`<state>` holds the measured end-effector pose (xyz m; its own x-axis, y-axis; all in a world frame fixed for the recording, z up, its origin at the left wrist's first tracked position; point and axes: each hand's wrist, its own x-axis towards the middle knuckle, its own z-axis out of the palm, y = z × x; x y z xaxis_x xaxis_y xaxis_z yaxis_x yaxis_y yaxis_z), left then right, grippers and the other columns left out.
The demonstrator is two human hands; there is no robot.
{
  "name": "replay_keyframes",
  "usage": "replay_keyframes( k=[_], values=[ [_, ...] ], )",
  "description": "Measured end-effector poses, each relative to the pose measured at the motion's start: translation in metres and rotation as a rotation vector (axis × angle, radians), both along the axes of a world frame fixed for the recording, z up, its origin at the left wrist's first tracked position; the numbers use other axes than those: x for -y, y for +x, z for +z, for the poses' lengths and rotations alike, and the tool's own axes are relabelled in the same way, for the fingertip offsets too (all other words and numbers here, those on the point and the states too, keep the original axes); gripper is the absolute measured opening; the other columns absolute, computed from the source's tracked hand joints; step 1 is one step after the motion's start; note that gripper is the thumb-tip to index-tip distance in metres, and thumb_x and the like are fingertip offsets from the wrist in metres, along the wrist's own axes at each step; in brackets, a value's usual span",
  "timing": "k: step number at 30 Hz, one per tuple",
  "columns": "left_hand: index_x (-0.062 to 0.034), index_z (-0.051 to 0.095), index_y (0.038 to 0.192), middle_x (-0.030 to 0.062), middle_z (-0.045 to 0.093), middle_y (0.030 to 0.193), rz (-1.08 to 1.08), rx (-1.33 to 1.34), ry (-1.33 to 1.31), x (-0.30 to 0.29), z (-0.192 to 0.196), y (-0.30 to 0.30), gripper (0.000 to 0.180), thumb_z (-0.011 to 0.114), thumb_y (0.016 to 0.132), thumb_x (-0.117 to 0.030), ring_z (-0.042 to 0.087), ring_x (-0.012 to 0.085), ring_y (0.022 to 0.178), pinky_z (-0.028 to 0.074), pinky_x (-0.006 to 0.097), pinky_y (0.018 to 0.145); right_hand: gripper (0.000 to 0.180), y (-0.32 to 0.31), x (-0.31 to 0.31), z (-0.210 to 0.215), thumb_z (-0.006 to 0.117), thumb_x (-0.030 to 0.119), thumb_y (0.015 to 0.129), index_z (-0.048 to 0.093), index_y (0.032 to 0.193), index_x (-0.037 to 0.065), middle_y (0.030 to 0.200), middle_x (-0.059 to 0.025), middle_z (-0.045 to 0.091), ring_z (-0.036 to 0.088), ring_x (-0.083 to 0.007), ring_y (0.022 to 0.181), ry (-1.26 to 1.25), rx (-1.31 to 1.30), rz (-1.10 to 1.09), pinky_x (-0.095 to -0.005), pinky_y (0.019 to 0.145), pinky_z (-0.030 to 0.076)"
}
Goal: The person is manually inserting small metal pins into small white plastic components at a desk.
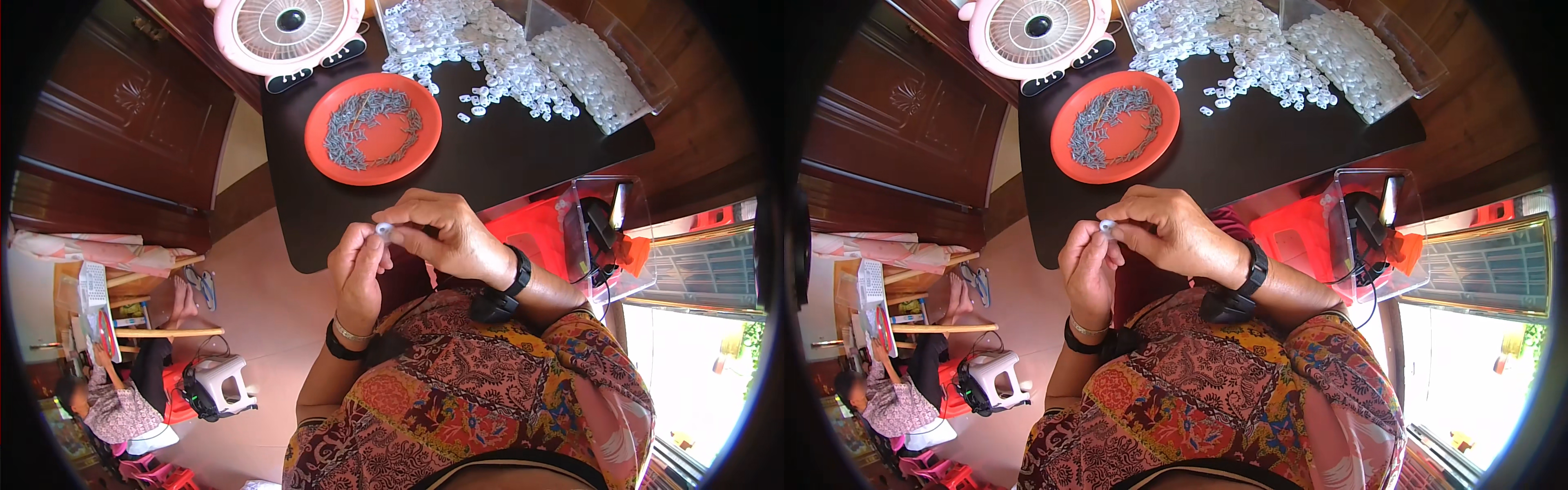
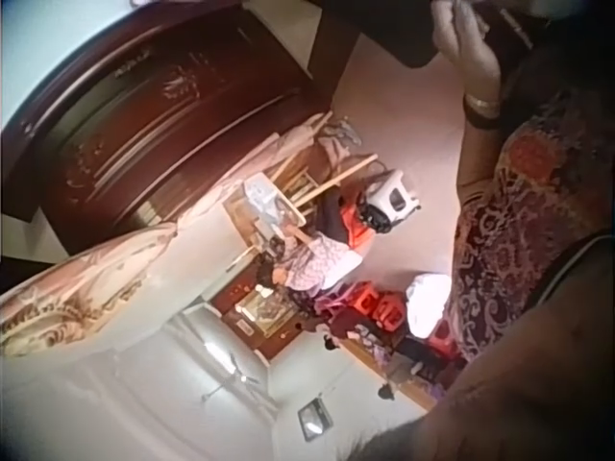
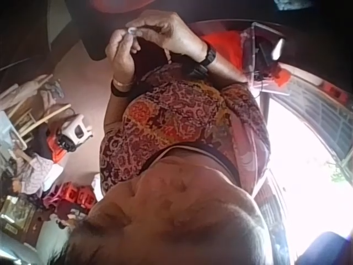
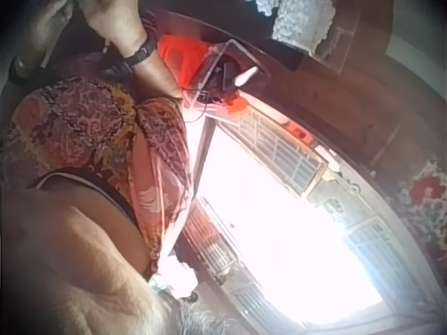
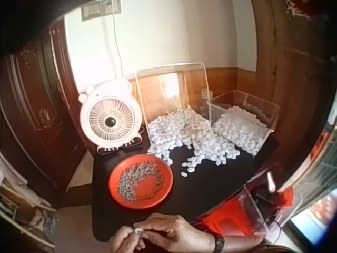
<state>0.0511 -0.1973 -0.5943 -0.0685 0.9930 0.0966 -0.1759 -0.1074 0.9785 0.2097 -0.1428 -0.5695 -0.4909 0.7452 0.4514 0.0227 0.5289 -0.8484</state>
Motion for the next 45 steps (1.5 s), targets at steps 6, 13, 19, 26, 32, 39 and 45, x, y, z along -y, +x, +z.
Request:
replay_keyframes(
  k=[6,13,19,26,32,39,45],
  values=[
    [-0.0004,0.052,0.088,0.0018,0.051,0.070,-0.032,-0.088,0.010,0.002,0.004,0.003,0.016,0.049,0.093,-0.015,0.045,0.0075,0.062,0.036,0.021,0.058,0.014,0.000,0.004,0.001,0.061,-0.003,0.087,0.064,0.101,-0.002,0.088,-0.0052,0.064,0.062,-0.0096,0.083,-0.302,-0.105,0.030,-0.0232,0.072,0.050],
    [-0.0011,0.050,0.079,0.0001,0.047,0.064,0.016,-0.196,0.036,0.002,0.005,0.001,0.012,0.049,0.089,-0.008,0.041,0.0059,0.058,0.033,0.021,0.055,0.016,0.000,0.008,-0.006,0.059,-0.005,0.088,0.062,0.104,-0.003,0.091,-0.0036,0.065,0.061,-0.0078,0.083,-0.498,-0.269,0.080,-0.0220,0.074,0.050],
    [-0.0002,0.050,0.077,-0.0001,0.046,0.062,0.027,-0.285,0.088,0.002,0.006,-0.001,0.013,0.052,0.088,-0.008,0.040,0.0059,0.056,0.032,0.023,0.051,0.012,-0.001,0.011,-0.007,0.059,-0.005,0.089,0.064,0.100,-0.002,0.089,-0.0033,0.065,0.060,-0.0078,0.080,-0.552,-0.322,0.064,-0.0217,0.072,0.051],
    [0.0001,0.052,0.079,-0.0004,0.046,0.062,0.019,-0.219,0.042,0.004,0.010,0.006,0.011,0.049,0.088,-0.007,0.040,0.0057,0.056,0.031,0.021,0.052,0.013,0.001,0.010,-0.009,0.058,-0.005,0.089,0.064,0.100,-0.003,0.089,-0.0042,0.065,0.061,-0.0086,0.080,-0.538,-0.375,0.014,-0.0222,0.073,0.051],
    [0.0000,0.051,0.080,-0.0009,0.045,0.064,-0.002,-0.223,0.041,0.003,0.009,0.006,0.010,0.050,0.088,-0.006,0.040,0.0052,0.057,0.031,0.021,0.053,0.013,0.004,0.009,-0.005,0.059,-0.005,0.088,0.065,0.099,-0.002,0.090,-0.0049,0.065,0.062,-0.0096,0.084,-0.549,-0.337,0.034,-0.0230,0.075,0.051],
    [-0.0005,0.050,0.078,-0.0015,0.045,0.063,-0.015,-0.260,0.058,0.002,0.006,0.004,0.011,0.050,0.088,-0.006,0.039,0.0046,0.057,0.030,0.020,0.052,0.014,0.007,0.005,-0.004,0.061,-0.006,0.085,0.066,0.098,-0.001,0.089,-0.0053,0.065,0.063,-0.0106,0.082,-0.318,-0.213,0.039,-0.0229,0.073,0.051],
    [0.0000,0.052,0.079,-0.0011,0.047,0.064,-0.019,-0.239,0.021,0.003,0.014,0.007,0.012,0.050,0.088,-0.006,0.040,0.0041,0.056,0.030,0.020,0.051,0.017,0.007,0.001,-0.005,0.067,-0.004,0.081,0.066,0.097,0.001,0.088,-0.0056,0.064,0.063,-0.0123,0.079,-0.197,-0.155,0.056,-0.0243,0.069,0.051]
  ],
)
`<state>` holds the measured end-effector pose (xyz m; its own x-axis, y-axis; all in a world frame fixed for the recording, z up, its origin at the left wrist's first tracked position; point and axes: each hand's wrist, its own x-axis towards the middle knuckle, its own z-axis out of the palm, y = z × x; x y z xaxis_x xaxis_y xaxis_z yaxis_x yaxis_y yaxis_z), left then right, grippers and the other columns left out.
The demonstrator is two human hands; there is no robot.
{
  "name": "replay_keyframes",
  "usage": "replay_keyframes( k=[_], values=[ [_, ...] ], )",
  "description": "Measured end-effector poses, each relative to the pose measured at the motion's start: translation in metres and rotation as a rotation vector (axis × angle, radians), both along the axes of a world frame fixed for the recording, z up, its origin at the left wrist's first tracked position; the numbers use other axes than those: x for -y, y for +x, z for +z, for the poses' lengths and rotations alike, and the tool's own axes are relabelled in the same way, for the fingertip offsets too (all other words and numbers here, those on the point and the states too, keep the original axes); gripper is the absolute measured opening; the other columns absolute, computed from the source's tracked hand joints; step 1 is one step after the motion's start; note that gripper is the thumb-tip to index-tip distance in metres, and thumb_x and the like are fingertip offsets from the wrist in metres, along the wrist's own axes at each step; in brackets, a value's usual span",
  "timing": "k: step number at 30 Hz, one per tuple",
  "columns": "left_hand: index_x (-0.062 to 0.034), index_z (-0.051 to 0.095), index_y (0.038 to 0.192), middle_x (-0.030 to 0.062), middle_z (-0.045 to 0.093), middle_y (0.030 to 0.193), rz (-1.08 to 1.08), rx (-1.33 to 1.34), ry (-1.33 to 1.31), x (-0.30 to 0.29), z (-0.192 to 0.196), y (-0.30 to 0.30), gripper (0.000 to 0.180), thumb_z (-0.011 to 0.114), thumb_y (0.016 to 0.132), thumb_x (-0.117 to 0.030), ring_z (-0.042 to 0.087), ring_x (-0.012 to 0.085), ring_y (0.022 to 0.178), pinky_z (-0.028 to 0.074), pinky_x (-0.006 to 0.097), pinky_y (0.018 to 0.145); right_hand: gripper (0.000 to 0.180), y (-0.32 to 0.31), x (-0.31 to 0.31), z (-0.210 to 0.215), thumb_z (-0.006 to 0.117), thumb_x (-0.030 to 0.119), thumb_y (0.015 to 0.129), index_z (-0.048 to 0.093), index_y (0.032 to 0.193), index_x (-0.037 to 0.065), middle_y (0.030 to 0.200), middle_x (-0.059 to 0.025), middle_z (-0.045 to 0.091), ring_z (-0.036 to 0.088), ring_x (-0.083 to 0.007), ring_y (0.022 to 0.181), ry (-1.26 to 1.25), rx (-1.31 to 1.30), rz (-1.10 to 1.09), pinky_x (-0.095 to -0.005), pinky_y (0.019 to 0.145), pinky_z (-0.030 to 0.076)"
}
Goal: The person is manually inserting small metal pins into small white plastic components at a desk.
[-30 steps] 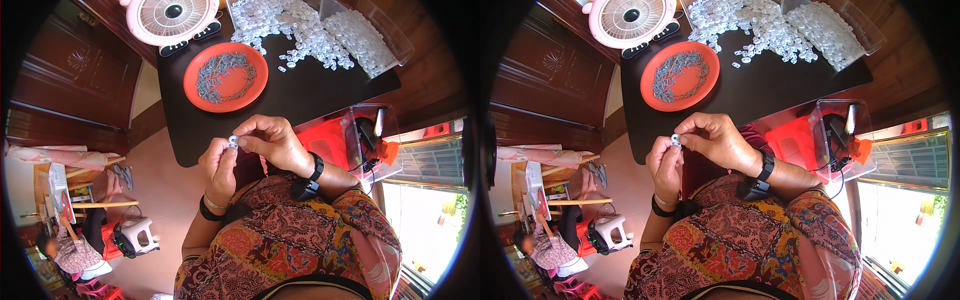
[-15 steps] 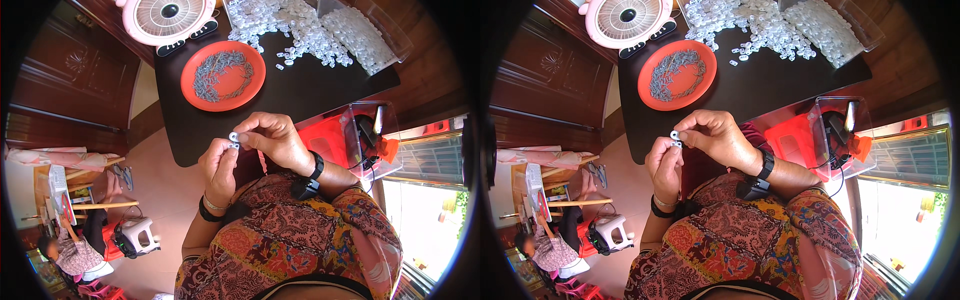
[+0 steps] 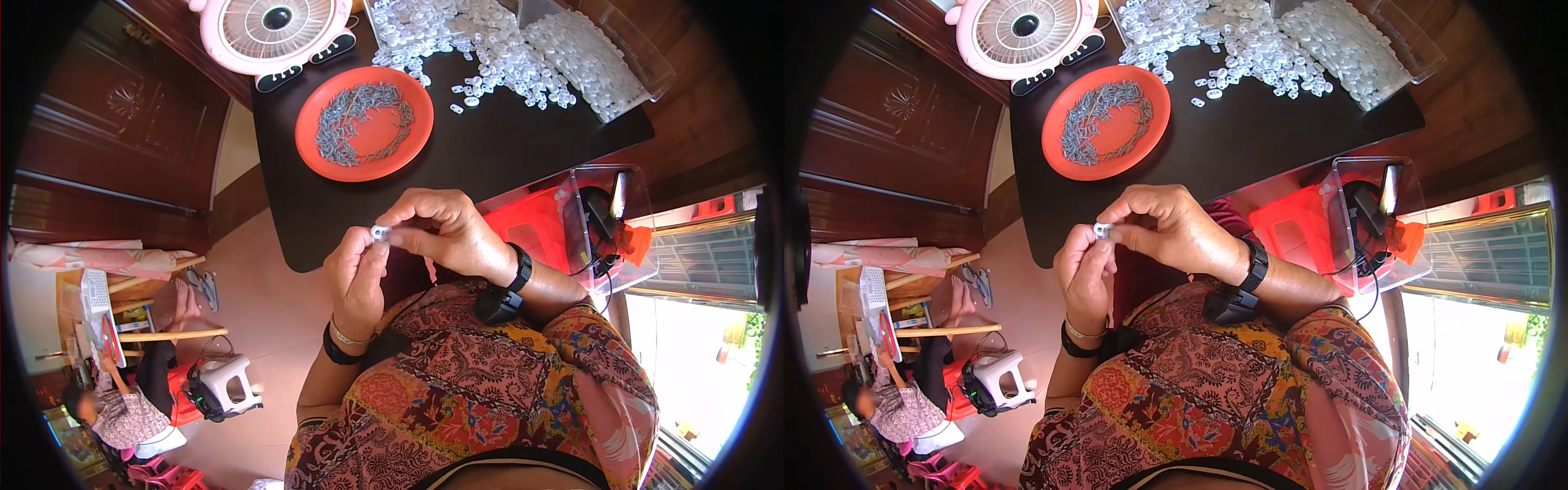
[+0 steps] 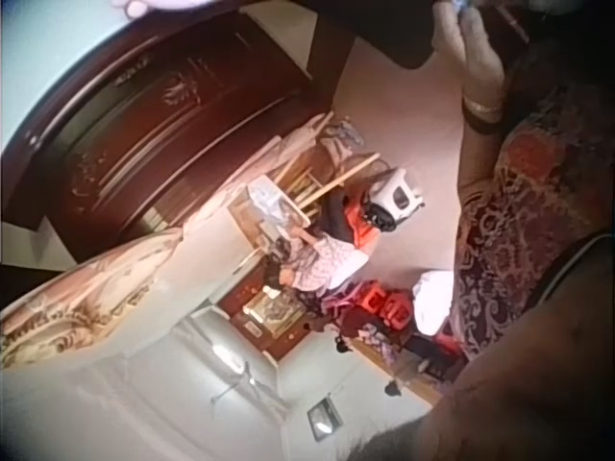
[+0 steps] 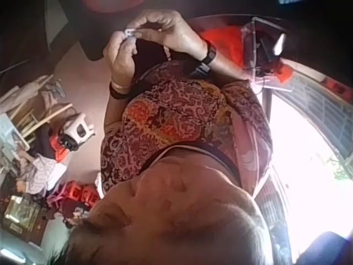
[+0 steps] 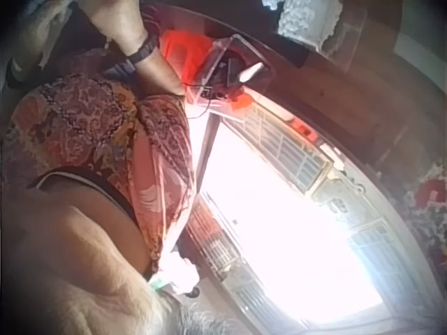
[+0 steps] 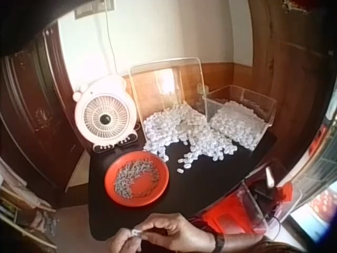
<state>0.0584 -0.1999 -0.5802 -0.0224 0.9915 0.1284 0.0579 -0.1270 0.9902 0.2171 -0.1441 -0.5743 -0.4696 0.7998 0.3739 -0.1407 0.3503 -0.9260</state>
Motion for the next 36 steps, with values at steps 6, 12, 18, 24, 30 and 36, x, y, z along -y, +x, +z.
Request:
replay_keyframes(
  k=[6,12,18,24,30,36],
  values=[
    [-0.0007,0.054,0.080,-0.0018,0.047,0.062,0.016,0.237,-0.103,-0.003,0.001,0.003,0.021,0.049,0.094,-0.015,0.042,0.0038,0.056,0.031,0.020,0.049,0.028,-0.001,0.003,0.000,0.071,-0.003,0.075,0.064,0.101,0.004,0.090,-0.0041,0.061,0.063,-0.0117,0.077,0.015,0.050,-0.017,-0.0234,0.062,0.049],
    [-0.0019,0.053,0.077,-0.0018,0.047,0.062,-0.027,0.322,-0.149,-0.006,0.003,0.006,0.024,0.050,0.094,-0.019,0.043,0.0045,0.055,0.032,0.020,0.049,0.032,0.003,-0.001,-0.002,0.071,-0.004,0.072,0.065,0.102,0.005,0.090,-0.0036,0.062,0.061,-0.0116,0.074,0.113,0.078,-0.023,-0.0223,0.056,0.046],
    [-0.0020,0.053,0.076,-0.0013,0.048,0.063,0.050,0.271,-0.158,-0.006,-0.004,0.008,0.024,0.049,0.094,-0.019,0.044,0.0052,0.055,0.034,0.021,0.050,0.032,0.000,0.004,0.008,0.073,0.001,0.069,0.065,0.100,0.004,0.089,-0.0083,0.062,0.063,-0.0207,0.074,0.253,0.180,-0.118,-0.0289,0.061,0.051],
    [-0.0003,0.055,0.075,0.0015,0.052,0.063,0.047,0.320,-0.125,-0.007,-0.011,0.009,0.027,0.046,0.092,-0.019,0.047,0.0078,0.055,0.036,0.021,0.051,0.029,-0.003,0.003,-0.001,0.072,0.008,0.072,0.062,0.098,0.001,0.084,-0.0111,0.060,0.062,-0.0293,0.073,0.476,0.276,-0.229,-0.0363,0.065,0.052],
    [0.0007,0.055,0.073,0.0031,0.052,0.062,0.040,0.289,-0.146,-0.009,-0.011,0.008,0.026,0.045,0.089,-0.016,0.048,0.0085,0.054,0.036,0.022,0.051,0.026,0.000,0.000,-0.002,0.071,0.008,0.076,0.062,0.100,0.001,0.082,-0.0120,0.063,0.065,-0.0284,0.072,0.489,0.328,-0.167,-0.0350,0.061,0.053],
    [0.0015,0.058,0.073,0.0030,0.052,0.059,0.054,0.282,-0.177,-0.009,-0.008,0.009,0.026,0.044,0.088,-0.015,0.047,0.0081,0.052,0.034,0.021,0.048,0.024,0.001,-0.001,0.001,0.069,0.012,0.079,0.061,0.099,0.003,0.073,-0.0096,0.061,0.063,-0.0282,0.064,0.571,0.371,-0.160,-0.0349,0.057,0.051]
  ],
)
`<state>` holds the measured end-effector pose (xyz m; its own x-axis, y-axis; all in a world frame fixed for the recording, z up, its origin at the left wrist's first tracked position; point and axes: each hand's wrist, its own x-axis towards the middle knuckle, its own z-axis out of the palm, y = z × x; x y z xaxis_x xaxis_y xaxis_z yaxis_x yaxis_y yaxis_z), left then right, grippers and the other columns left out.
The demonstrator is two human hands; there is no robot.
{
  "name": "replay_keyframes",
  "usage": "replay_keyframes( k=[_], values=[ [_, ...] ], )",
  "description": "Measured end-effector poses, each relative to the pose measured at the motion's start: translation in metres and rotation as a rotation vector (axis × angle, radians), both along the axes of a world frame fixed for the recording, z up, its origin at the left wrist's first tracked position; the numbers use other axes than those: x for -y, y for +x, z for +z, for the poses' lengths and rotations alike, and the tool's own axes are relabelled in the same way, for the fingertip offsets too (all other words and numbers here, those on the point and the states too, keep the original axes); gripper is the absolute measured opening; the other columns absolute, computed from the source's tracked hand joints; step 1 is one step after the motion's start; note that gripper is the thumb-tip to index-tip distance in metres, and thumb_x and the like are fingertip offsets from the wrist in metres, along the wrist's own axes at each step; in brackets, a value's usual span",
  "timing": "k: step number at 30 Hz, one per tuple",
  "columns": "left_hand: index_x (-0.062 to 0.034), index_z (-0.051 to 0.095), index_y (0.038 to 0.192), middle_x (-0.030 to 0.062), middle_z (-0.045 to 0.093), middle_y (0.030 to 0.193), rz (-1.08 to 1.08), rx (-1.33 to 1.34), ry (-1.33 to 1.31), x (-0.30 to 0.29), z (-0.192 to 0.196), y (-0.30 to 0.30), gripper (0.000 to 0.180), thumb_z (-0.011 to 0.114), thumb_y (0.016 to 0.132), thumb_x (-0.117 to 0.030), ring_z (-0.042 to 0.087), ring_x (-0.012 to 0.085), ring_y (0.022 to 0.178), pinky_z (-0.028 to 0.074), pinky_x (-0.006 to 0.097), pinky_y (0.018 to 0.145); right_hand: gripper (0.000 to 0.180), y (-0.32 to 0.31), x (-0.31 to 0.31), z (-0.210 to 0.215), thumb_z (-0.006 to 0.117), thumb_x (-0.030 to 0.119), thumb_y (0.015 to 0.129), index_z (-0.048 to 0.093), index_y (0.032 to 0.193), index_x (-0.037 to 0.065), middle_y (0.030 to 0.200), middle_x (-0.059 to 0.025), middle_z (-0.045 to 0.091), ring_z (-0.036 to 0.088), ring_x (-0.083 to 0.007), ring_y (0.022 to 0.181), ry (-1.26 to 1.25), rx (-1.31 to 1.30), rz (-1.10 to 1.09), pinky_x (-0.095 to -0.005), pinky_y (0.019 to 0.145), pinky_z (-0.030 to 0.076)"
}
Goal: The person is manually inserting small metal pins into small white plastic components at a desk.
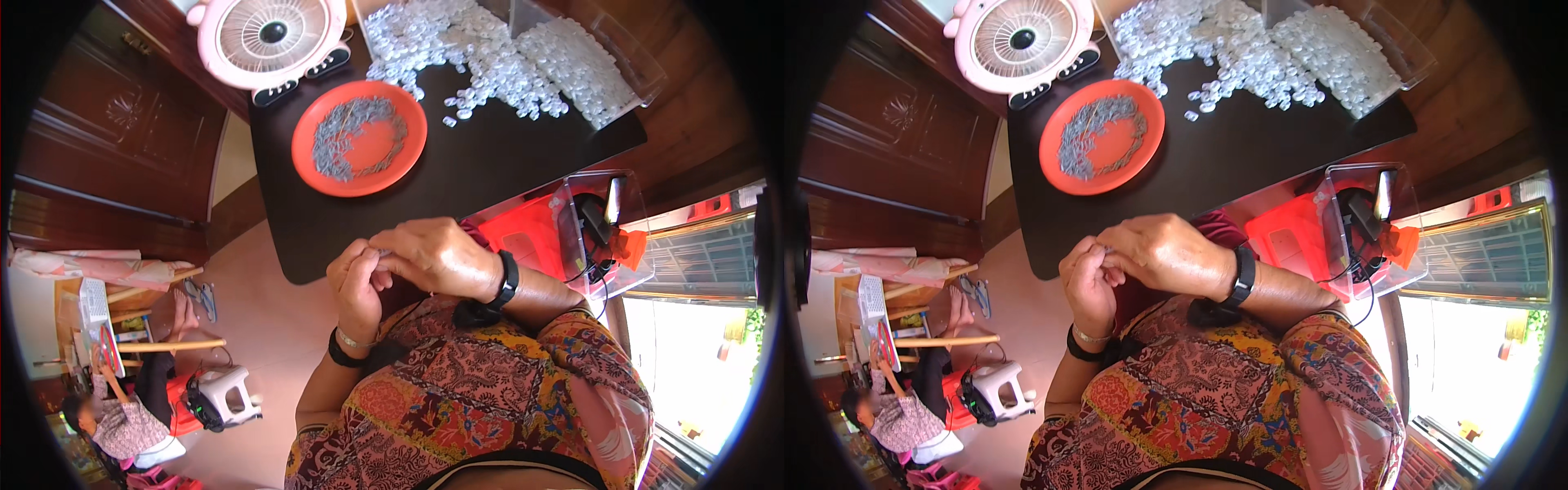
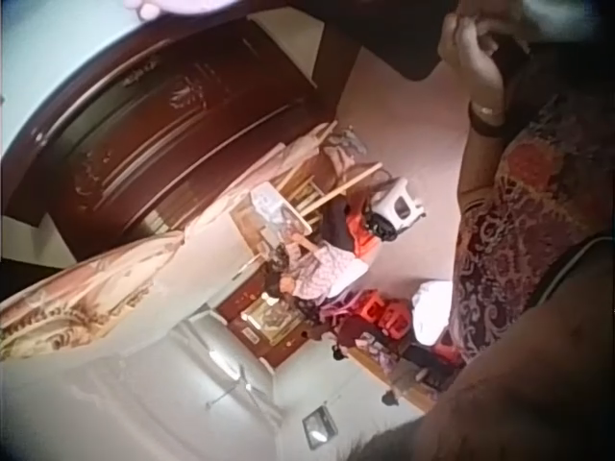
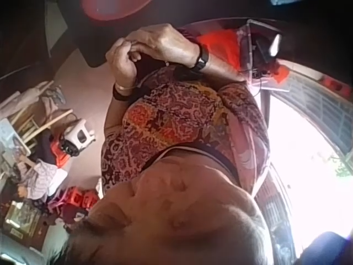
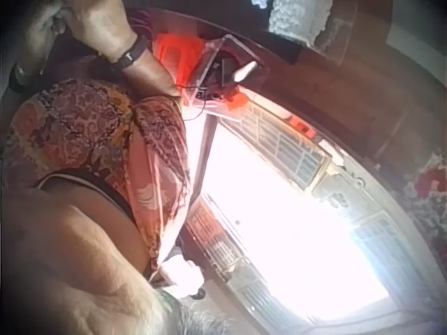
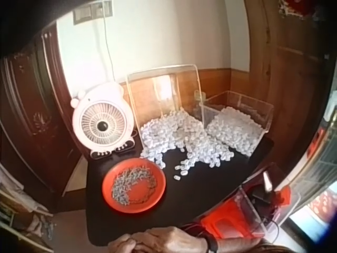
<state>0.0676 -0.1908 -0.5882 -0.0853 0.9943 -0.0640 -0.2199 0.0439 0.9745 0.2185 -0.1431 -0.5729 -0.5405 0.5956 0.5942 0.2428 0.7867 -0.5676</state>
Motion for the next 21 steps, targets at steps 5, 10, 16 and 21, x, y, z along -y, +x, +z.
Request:
replay_keyframes(
  k=[5,10,16,21],
  values=[
    [0.0028,0.057,0.071,0.0035,0.052,0.059,0.052,-0.049,0.034,0.002,-0.003,0.001,0.027,0.043,0.087,-0.014,0.046,0.0081,0.048,0.033,0.021,0.045,0.019,0.000,0.002,-0.007,0.064,0.015,0.081,0.061,0.097,0.003,0.077,-0.0080,0.061,0.063,-0.0255,0.067,0.009,0.045,0.029,-0.0354,0.060,0.052],
    [0.0006,0.054,0.068,0.0029,0.048,0.055,0.097,0.005,0.102,0.002,-0.010,0.004,0.028,0.041,0.089,-0.012,0.043,0.0082,0.045,0.031,0.022,0.042,0.022,-0.002,0.000,-0.008,0.060,0.011,0.075,0.057,0.096,0.005,0.071,-0.0057,0.056,0.062,-0.0231,0.065,0.083,0.105,0.046,-0.0338,0.057,0.052],
    [0.0015,0.057,0.076,0.0023,0.046,0.054,-0.048,0.094,0.022,-0.005,-0.011,0.003,0.027,0.042,0.091,-0.016,0.040,0.0080,0.046,0.030,0.022,0.045,0.016,0.014,-0.013,0.007,0.064,0.013,0.080,0.062,0.092,0.002,0.077,-0.0088,0.062,0.064,-0.0252,0.069,-0.001,0.003,0.091,-0.0346,0.061,0.052],
    [0.0024,0.060,0.080,0.0024,0.047,0.055,0.000,0.074,0.102,-0.011,-0.010,-0.008,0.028,0.043,0.090,-0.016,0.040,0.0078,0.048,0.029,0.022,0.046,0.013,0.097,-0.066,0.088,0.069,0.012,0.080,0.067,0.090,0.003,0.074,-0.0126,0.064,0.062,-0.0246,0.062,0.268,0.177,-0.517,-0.0311,0.057,0.050]
  ],
)
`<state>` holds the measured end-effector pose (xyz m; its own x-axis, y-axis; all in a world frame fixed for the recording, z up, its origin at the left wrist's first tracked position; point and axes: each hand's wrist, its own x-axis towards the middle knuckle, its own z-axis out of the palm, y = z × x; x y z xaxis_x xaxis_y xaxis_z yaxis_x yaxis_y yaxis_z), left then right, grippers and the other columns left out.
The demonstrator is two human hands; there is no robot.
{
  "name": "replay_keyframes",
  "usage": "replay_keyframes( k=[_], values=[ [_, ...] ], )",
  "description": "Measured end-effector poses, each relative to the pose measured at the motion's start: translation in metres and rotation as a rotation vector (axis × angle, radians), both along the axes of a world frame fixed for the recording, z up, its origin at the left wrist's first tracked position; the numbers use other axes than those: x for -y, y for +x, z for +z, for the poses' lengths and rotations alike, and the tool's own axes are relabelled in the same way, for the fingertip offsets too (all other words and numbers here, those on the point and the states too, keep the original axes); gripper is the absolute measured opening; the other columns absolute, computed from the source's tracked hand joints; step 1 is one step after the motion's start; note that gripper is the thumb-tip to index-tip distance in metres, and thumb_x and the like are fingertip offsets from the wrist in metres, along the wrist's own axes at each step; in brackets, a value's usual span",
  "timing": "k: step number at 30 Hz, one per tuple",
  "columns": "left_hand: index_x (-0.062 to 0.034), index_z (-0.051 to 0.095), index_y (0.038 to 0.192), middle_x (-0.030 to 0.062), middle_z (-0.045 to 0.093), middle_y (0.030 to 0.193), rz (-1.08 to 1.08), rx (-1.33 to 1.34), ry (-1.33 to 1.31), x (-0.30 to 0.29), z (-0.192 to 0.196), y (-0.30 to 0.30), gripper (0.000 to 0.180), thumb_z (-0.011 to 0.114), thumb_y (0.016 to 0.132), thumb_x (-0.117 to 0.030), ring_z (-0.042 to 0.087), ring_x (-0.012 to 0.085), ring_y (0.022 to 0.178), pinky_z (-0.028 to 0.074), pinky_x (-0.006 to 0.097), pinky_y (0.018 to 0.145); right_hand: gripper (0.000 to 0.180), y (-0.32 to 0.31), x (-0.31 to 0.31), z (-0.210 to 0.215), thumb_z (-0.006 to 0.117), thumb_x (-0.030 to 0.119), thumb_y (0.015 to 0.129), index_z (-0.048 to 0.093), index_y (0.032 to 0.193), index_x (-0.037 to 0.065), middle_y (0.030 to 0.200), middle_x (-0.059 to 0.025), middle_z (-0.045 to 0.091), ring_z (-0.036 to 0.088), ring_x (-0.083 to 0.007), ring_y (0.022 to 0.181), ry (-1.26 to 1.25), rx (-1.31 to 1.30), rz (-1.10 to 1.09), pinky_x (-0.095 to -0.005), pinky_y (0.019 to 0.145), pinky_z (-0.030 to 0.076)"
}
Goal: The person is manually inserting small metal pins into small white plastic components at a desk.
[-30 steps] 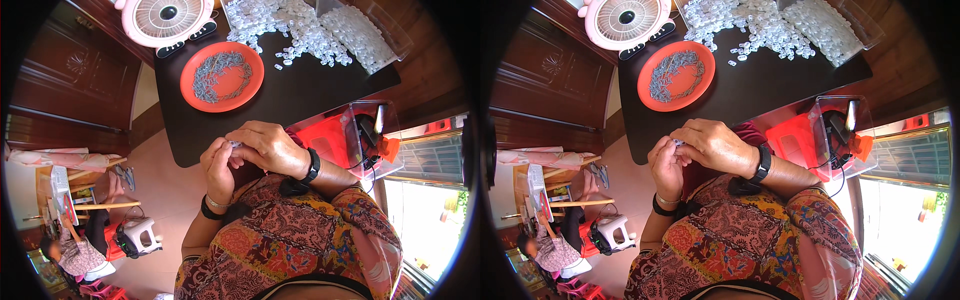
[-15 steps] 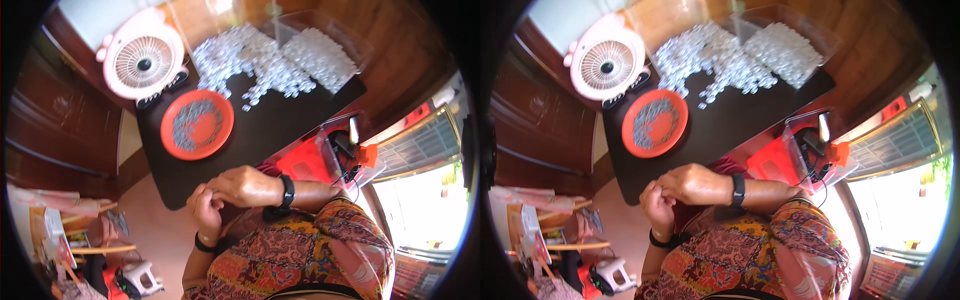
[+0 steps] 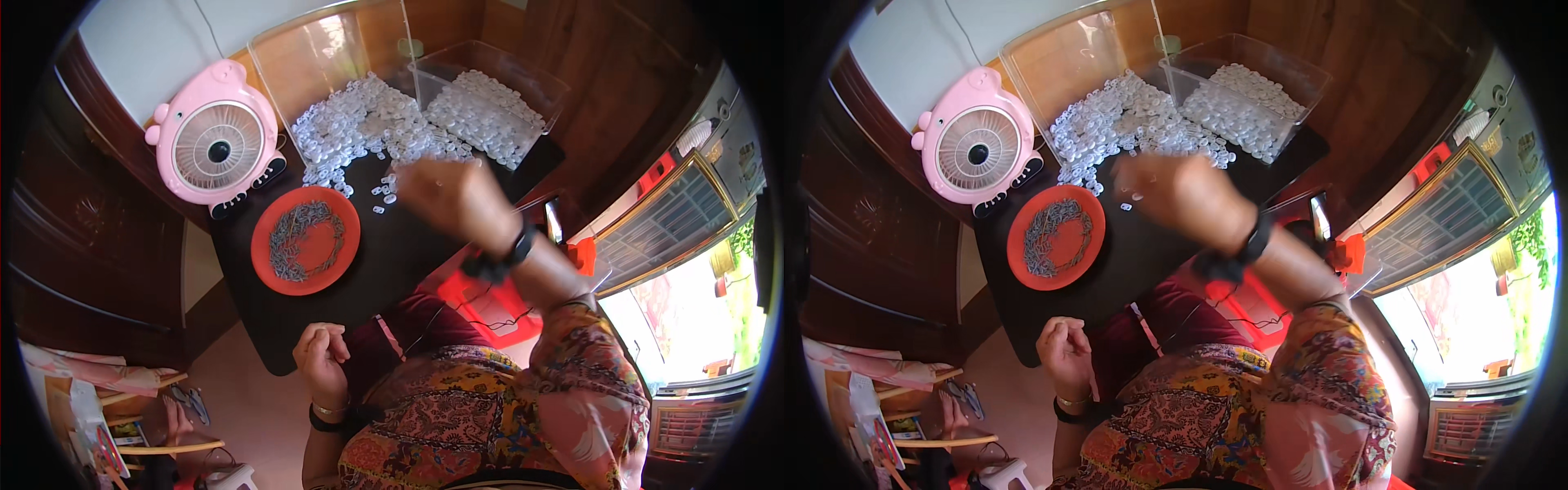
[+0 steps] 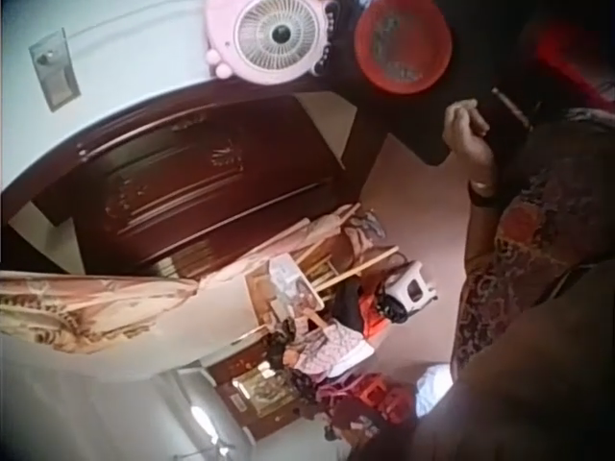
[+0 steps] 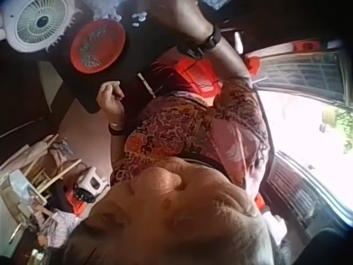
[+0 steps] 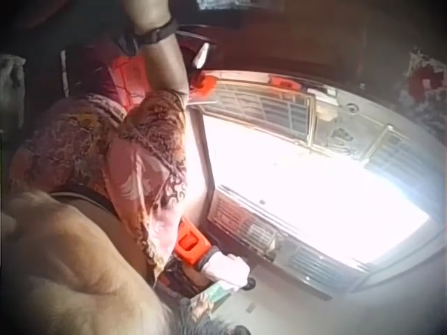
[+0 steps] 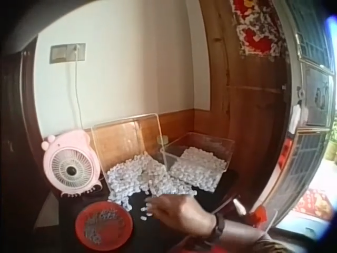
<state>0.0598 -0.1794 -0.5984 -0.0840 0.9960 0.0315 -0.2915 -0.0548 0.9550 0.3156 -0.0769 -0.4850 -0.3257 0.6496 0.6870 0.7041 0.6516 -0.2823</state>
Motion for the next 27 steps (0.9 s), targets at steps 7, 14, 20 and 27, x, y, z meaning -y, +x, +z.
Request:
replay_keyframes(
  k=[7,14,20,27],
  values=[
    [0.0012,0.061,0.080,0.0017,0.048,0.056,-0.058,-0.026,-0.030,-0.001,0.003,-0.001,0.026,0.044,0.090,-0.016,0.041,0.0074,0.049,0.029,0.021,0.047,0.032,0.138,-0.106,0.058,0.062,0.020,0.081,0.063,0.112,0.012,0.100,-0.0131,0.065,0.062,-0.0310,0.090,0.603,0.361,-0.646,-0.0386,0.077,0.051],
    [0.0004,0.061,0.080,0.0011,0.048,0.057,-0.066,-0.030,-0.052,0.000,0.003,-0.005,0.025,0.045,0.090,-0.016,0.041,0.0070,0.050,0.029,0.021,0.047,0.017,0.044,-0.104,-0.028,0.065,0.021,0.077,0.071,0.088,0.009,0.084,-0.0123,0.066,0.063,-0.0312,0.084,-0.275,0.041,-0.042,-0.0398,0.075,0.050],
    [0.0001,0.061,0.080,0.0009,0.049,0.058,-0.101,-0.035,-0.071,0.003,0.002,-0.007,0.025,0.044,0.090,-0.016,0.043,0.0067,0.050,0.030,0.021,0.048,0.014,-0.002,-0.115,-0.080,0.062,0.018,0.074,0.069,0.082,0.008,0.083,-0.0125,0.066,0.063,-0.0318,0.083,-0.247,0.464,0.036,-0.0422,0.076,0.050],
    [0.0005,0.061,0.081,0.0005,0.051,0.059,-0.117,-0.035,-0.091,0.003,0.003,-0.008,0.024,0.044,0.090,-0.014,0.044,0.0065,0.051,0.032,0.021,0.048,0.016,-0.009,-0.131,-0.090,0.058,0.017,0.079,0.068,0.080,0.005,0.083,-0.0166,0.066,0.065,-0.0348,0.084,-0.270,0.621,-0.070,-0.0440,0.074,0.052]
  ],
)
